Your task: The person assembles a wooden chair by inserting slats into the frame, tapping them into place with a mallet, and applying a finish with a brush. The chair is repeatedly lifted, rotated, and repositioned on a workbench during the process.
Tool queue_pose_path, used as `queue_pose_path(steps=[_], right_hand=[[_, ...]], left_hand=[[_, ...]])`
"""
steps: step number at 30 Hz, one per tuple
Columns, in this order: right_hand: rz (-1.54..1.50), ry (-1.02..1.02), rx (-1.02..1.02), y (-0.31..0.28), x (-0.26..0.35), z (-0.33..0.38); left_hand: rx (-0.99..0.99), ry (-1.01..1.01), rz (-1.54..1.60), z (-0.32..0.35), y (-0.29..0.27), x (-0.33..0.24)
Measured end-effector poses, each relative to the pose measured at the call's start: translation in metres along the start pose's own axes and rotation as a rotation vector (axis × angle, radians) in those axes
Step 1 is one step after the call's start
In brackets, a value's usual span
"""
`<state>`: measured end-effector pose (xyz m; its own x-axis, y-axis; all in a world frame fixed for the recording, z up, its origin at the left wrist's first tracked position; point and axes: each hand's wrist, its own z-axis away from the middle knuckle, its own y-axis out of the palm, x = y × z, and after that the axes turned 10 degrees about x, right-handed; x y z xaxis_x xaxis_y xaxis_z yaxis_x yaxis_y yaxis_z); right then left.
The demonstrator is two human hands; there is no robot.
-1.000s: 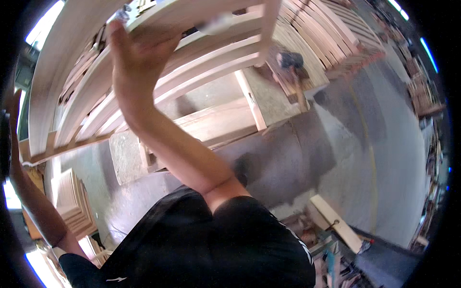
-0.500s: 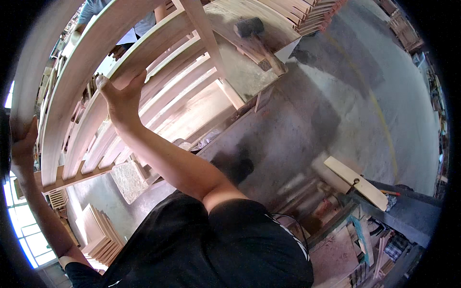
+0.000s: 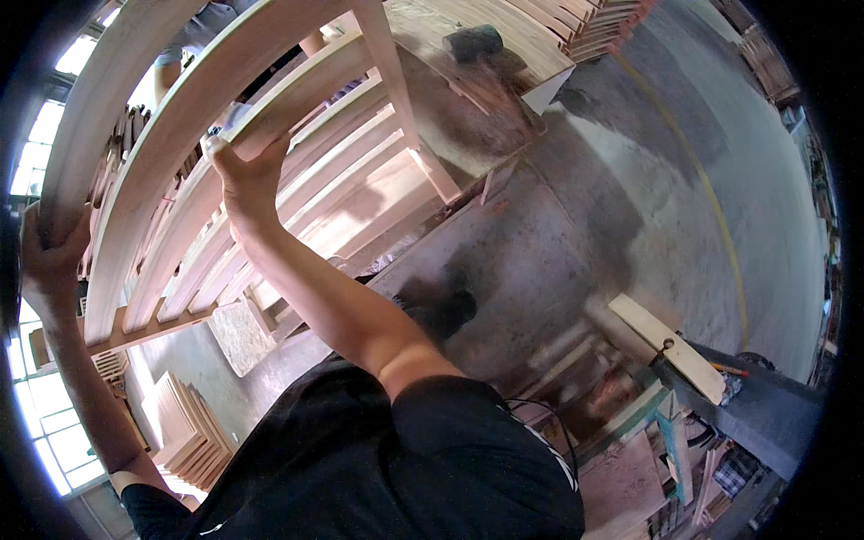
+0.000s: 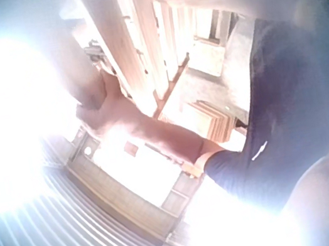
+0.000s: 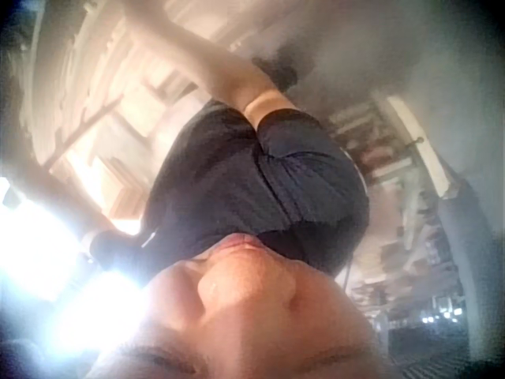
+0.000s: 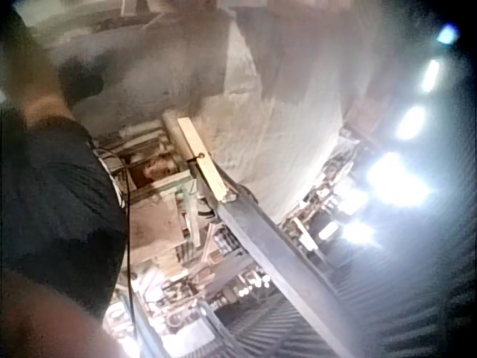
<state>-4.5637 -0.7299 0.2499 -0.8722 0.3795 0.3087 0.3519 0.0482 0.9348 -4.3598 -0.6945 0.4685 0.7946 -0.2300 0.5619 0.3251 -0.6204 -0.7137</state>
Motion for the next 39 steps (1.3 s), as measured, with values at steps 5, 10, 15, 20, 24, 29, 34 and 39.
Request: queue_pose_path(steps=[5,10,15,20,24,29,34,39], right_hand=[[-0.002,-0.001,-0.008,-0.003,0.004,0.001],[-0.013,0.009,0.038,-0.012,0.004,-0.001],[-0.014,0.06,0.029,-0.021,-0.003,-0.001],[0.007,0.023,-0.005,-0.018,-0.01,0.001],[0.27,0.138,-0.122,-0.032,-0.034,0.002],[0.163,0.148,-0.145,-0.019,-0.003,-0.004],[0.083,0.148,-0.066,-0.006,-0.005,0.0],[0.091,0.097,-0.068,-0.013,-0.009,-0.006]], left_hand=[[0.052,-0.1,0.056,-0.001,-0.001,-0.014],[0.001,-0.053,0.047,-0.003,0.002,-0.021],[-0.016,-0.036,0.078,-0.006,0.004,-0.026],[0.078,-0.04,0.097,0.0,0.005,-0.021],[-0.102,0.12,0.329,0.001,0.024,-0.02],[-0.106,0.314,0.069,-0.017,0.022,-0.015],[-0.019,0.199,0.052,-0.032,0.064,0.008],[-0.21,0.071,-0.023,-0.038,0.016,-0.053]])
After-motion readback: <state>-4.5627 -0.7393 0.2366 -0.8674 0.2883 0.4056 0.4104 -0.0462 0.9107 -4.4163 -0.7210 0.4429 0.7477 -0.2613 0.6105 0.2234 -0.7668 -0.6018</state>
